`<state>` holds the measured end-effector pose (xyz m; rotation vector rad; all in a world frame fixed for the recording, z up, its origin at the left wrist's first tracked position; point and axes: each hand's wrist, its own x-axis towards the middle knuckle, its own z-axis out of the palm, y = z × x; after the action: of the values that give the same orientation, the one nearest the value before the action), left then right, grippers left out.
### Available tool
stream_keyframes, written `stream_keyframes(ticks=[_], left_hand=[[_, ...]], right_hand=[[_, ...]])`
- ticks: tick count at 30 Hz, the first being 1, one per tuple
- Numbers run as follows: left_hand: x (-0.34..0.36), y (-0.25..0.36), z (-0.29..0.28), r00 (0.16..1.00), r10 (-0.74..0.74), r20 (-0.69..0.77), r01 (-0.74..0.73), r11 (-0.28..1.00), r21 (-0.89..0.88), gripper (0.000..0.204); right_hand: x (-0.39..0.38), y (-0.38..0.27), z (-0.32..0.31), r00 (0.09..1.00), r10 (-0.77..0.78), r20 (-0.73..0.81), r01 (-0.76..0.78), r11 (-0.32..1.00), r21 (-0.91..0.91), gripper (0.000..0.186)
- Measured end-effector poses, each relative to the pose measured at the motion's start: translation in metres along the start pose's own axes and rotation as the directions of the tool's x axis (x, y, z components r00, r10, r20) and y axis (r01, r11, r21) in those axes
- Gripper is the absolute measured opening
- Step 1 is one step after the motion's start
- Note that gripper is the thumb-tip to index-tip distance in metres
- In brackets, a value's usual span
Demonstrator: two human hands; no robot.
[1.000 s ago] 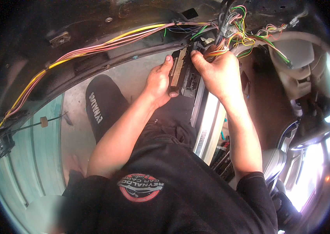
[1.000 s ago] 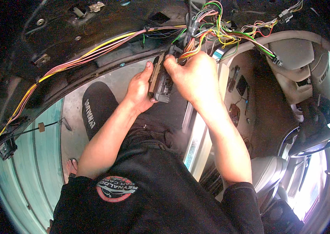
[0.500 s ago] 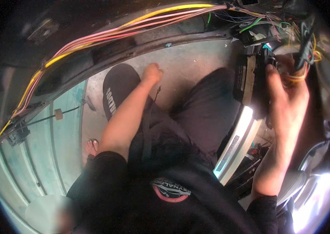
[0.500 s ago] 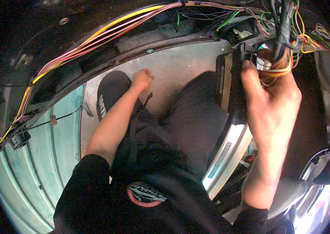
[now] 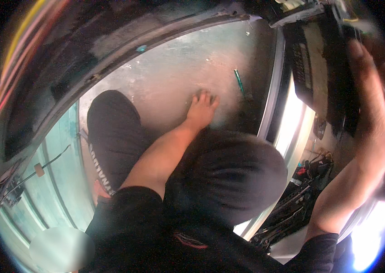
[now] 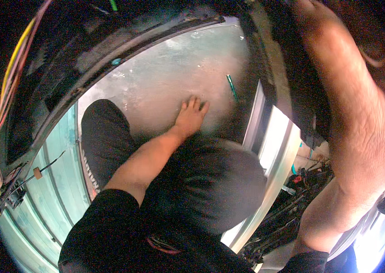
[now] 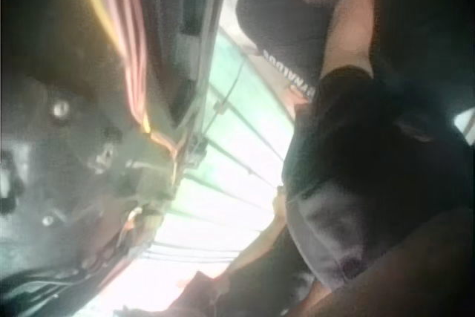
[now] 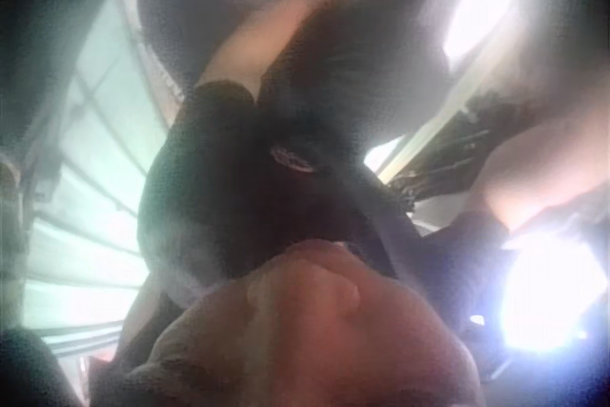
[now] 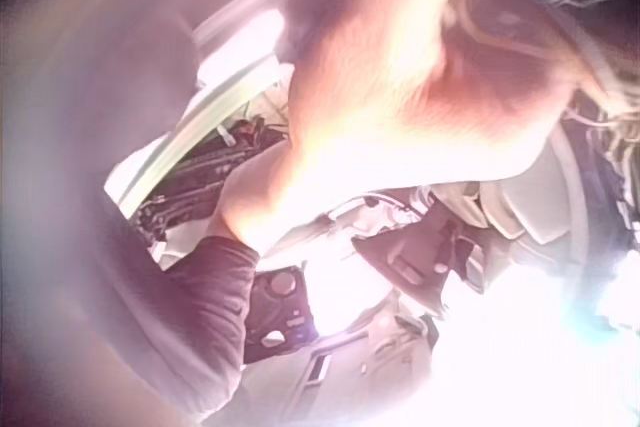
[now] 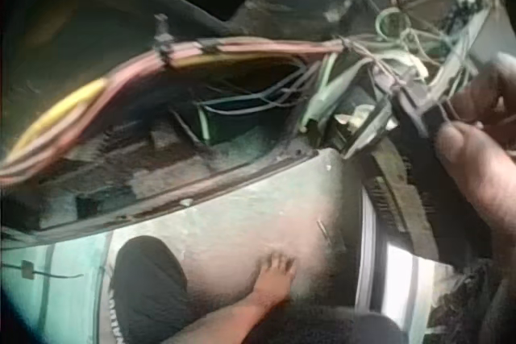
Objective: The person is working on a car's electronic control unit located under the dashboard. They use a small tool to release locking tabs and disconnect multiple wire harnesses from the black plastic housing. Finally, they remove the circuit board from the casing.
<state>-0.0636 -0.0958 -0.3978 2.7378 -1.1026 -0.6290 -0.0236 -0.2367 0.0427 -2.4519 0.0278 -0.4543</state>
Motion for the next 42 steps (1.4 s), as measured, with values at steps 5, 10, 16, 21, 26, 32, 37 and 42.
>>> stream_keyframes(ticks=[5, 10, 16, 21, 26, 32, 37, 42], left_hand=[[0.102, 0.02, -0.015, 0.955, 0.296, -0.026, -0.297, 0.955, -0.009, 0.057], [0.144, 0.027, -0.027, 0.973, 0.223, 0.058, -0.212, 0.965, -0.155, 0.056], [0.116, -0.024, -0.022, 0.991, 0.127, 0.027, -0.109, 0.923, -0.369, 0.054], [0.053, -0.043, -0.051, 0.993, -0.047, -0.105, -0.017, 0.843, -0.537, 0.052], [-0.085, -0.02, -0.157, 0.958, -0.277, -0.075, 0.206, 0.845, -0.494, 0.042], [-0.202, 0.013, -0.256, 0.836, -0.541, -0.089, 0.207, 0.462, -0.862, 0.044], [-0.231, 0.065, -0.332, 0.797, -0.505, -0.33, -0.086, 0.445, -0.891, 0.051], [-0.22, 0.072, -0.34, 0.8, -0.496, -0.339, -0.06, 0.495, -0.867, 0.05]], right_hand=[[-0.006, -0.014, 0.026, 0.996, 0.09, 0.02, -0.092, 0.974, 0.205, 0.016], [-0.008, -0.047, 0.046, 0.966, 0.241, 0.09, -0.256, 0.876, 0.408, 0.011], [0.007, -0.057, 0.039, 0.947, 0.26, 0.189, -0.312, 0.883, 0.349, 0.011], [0.027, -0.059, 0.027, 0.916, 0.259, 0.305, -0.242, 0.966, -0.096, 0.02], [0.01, -0.058, 0.02, 0.909, 0.352, 0.221, -0.354, 0.935, -0.035, 0.034], [-0.006, -0.062, 0.032, 0.909, 0.411, 0.07, -0.414, 0.91, 0.028, 0.035], [-0.005, -0.064, 0.045, 0.948, 0.317, -0.023, -0.317, 0.948, -0.039, 0.033], [-0.006, -0.067, 0.057, 0.973, 0.213, -0.083, -0.223, 0.966, -0.129, 0.027]])
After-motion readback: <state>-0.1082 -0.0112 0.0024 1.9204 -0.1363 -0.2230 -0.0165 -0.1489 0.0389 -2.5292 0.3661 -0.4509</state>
